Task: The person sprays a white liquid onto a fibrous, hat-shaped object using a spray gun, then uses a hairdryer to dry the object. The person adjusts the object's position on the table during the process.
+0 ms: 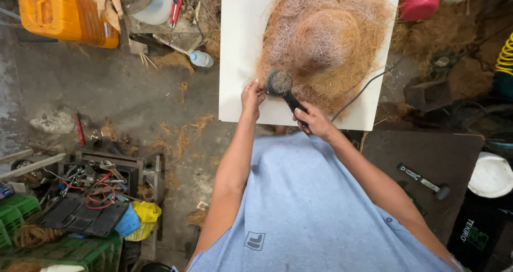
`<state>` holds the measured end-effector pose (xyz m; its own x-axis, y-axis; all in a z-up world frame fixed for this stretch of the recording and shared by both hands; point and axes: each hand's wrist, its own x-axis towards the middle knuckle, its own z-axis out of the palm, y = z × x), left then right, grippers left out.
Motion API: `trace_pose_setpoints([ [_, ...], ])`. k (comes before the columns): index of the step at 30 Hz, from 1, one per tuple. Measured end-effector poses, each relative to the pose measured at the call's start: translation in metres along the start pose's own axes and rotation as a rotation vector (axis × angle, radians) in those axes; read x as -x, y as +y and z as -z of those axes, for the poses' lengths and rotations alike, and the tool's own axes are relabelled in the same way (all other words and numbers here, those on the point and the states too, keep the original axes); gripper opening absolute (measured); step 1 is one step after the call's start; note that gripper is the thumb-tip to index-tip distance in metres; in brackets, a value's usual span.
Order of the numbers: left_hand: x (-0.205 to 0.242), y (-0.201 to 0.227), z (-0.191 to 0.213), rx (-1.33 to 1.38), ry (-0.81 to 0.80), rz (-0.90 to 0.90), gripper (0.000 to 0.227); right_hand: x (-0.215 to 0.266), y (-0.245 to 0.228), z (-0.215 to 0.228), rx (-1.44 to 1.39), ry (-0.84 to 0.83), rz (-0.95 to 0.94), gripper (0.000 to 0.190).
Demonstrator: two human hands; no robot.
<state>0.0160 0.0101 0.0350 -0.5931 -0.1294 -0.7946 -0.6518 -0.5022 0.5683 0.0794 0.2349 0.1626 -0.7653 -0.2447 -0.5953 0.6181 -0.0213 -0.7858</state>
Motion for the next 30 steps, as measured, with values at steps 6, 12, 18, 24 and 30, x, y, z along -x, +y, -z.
trace_pose_setpoints([
  [6,-0.048,-0.039,0.009,-0.246,0.059,0.025,0.035,0.022,0.02,0.028,0.054,0.058,-0.043,0.027],
  [12,-0.041,-0.041,0.003,-0.24,0.091,-0.039,0.023,0.054,0.033,0.077,0.079,0.174,-0.056,0.022],
  [18,-0.017,-0.017,-0.012,-0.121,0.109,-0.027,0.038,0.045,0.043,0.083,-0.031,0.186,-0.029,0.022],
  [24,-0.011,-0.012,-0.02,-0.072,0.049,-0.016,0.037,0.01,-0.038,0.031,0.14,0.069,-0.036,0.023],
  [30,-0.001,-0.006,-0.023,-0.045,0.029,-0.044,0.025,-0.045,-0.052,0.018,0.056,0.162,0.174,0.021],
])
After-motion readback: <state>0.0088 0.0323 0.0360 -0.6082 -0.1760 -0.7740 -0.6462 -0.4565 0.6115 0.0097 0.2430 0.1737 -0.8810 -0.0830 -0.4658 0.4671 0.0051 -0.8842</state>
